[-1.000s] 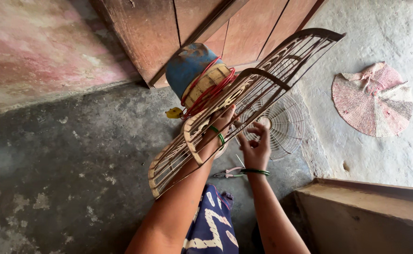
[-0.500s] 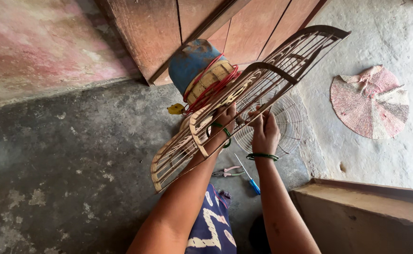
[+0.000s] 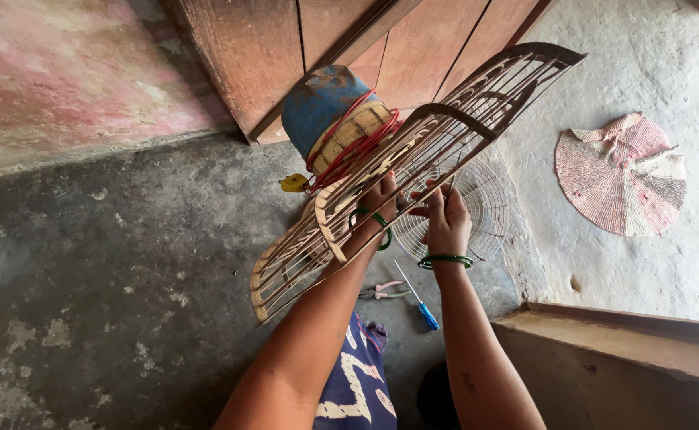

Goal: The person uses a screwdriver to loosen and remove screws from the front grille of a standing fan. They detach the grille, set it aside, and then continue to manipulate the fan's internal components with their hands.

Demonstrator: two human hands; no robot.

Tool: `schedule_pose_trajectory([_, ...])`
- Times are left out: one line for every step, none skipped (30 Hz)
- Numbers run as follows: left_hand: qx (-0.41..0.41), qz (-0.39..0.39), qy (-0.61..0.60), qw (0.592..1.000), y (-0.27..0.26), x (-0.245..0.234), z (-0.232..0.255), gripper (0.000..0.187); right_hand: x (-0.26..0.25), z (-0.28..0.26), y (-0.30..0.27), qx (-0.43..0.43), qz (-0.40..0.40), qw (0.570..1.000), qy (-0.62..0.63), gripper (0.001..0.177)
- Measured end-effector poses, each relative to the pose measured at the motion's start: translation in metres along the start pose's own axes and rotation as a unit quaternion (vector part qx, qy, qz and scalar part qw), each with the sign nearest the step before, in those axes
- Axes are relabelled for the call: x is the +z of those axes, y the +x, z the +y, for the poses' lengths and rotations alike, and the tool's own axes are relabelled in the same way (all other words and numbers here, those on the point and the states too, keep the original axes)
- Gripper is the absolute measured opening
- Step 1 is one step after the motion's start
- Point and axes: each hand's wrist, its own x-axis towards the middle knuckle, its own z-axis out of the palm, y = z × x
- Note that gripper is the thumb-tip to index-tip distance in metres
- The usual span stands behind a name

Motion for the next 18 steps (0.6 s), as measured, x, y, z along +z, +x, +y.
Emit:
schedule_pose_trajectory([0.018, 0.019, -0.020, 0.999, 0.002, 0.002, -0.002, 0.046, -0.001, 0.002, 0.000, -0.018, -0.003, 1.000, -0.008, 0.035])
schedule_pose_trajectory([0.034, 0.022, -0.031, 0.999, 0.004, 0.003, -0.004, 0.046, -0.001, 0.005, -0.001, -0.035, -0.007, 0.999, -0.016, 0.036])
schedule_pose_trajectory([0.050, 0.025, -0.042, 0.998, 0.005, 0.005, -0.007, 0.045, 0.000, 0.008, -0.003, -0.059, -0.009, 0.998, -0.033, 0.038])
schedule_pose_trajectory([0.065, 0.028, -0.053, 0.996, 0.005, 0.007, -0.011, 0.045, 0.002, 0.012, -0.004, -0.082, -0.012, 0.995, -0.051, 0.041])
schedule_pose_trajectory([0.029, 0.011, -0.062, 0.998, 0.007, 0.009, -0.014, 0.048, 0.004, 0.015, -0.006, -0.107, -0.015, 0.992, -0.068, 0.044])
schedule_pose_trajectory([-0.006, -0.005, -0.071, 0.997, 0.007, 0.011, -0.017, 0.052, 0.005, 0.019, -0.007, -0.068, -0.020, 0.996, -0.052, 0.045])
schedule_pose_trajectory([-0.042, -0.021, -0.079, 0.996, 0.007, 0.010, -0.020, 0.056, 0.008, 0.022, -0.010, -0.027, -0.027, 0.999, -0.033, 0.046])
schedule_pose_trajectory([-0.032, -0.016, -0.096, 0.995, 0.008, 0.009, -0.022, 0.054, 0.010, 0.025, -0.011, 0.013, -0.033, 0.999, -0.015, 0.047])
schedule_pose_trajectory([-0.022, -0.013, -0.114, 0.993, 0.008, 0.010, -0.024, 0.052, 0.011, 0.028, -0.011, 0.040, -0.040, 0.998, -0.008, 0.046])
schedule_pose_trajectory([-0.011, -0.010, -0.131, 0.991, 0.008, 0.009, -0.024, 0.050, 0.011, 0.031, -0.010, 0.067, -0.046, 0.997, 0.000, 0.044])
schedule_pose_trajectory([0.000, -0.019, -0.139, 0.990, 0.008, 0.008, -0.023, 0.051, 0.011, 0.033, -0.009, 0.094, -0.052, 0.994, 0.008, 0.043])
schedule_pose_trajectory([0.011, -0.027, -0.147, 0.989, 0.008, 0.007, -0.022, 0.053, 0.011, 0.034, -0.008, 0.092, -0.056, 0.994, 0.012, 0.043])
schedule_pose_trajectory([0.022, -0.037, -0.155, 0.987, 0.006, 0.006, -0.019, 0.054, 0.010, 0.035, -0.007, 0.090, -0.059, 0.994, 0.015, 0.043])
schedule_pose_trajectory([-0.003, -0.040, -0.161, 0.986, 0.004, 0.005, -0.015, 0.054, 0.009, 0.036, -0.006, 0.087, -0.061, 0.994, 0.017, 0.043])
schedule_pose_trajectory([-0.028, -0.042, -0.167, 0.985, 0.002, 0.003, -0.011, 0.053, 0.008, 0.035, -0.005, 0.028, -0.079, 0.996, 0.033, 0.042])
schedule_pose_trajectory([-0.054, -0.045, -0.173, 0.982, -0.001, 0.001, -0.007, 0.052, 0.007, 0.034, -0.004, -0.031, -0.097, 0.994, 0.048, 0.041])
schedule_pose_trajectory([-0.070, -0.053, -0.167, 0.982, -0.004, -0.002, -0.003, 0.052, 0.007, 0.033, -0.004, -0.090, -0.117, 0.987, 0.063, 0.040])
schedule_pose_trajectory([-0.087, -0.061, -0.161, 0.981, -0.006, -0.005, 0.000, 0.052, 0.007, 0.032, -0.004, -0.079, -0.119, 0.988, 0.059, 0.039])
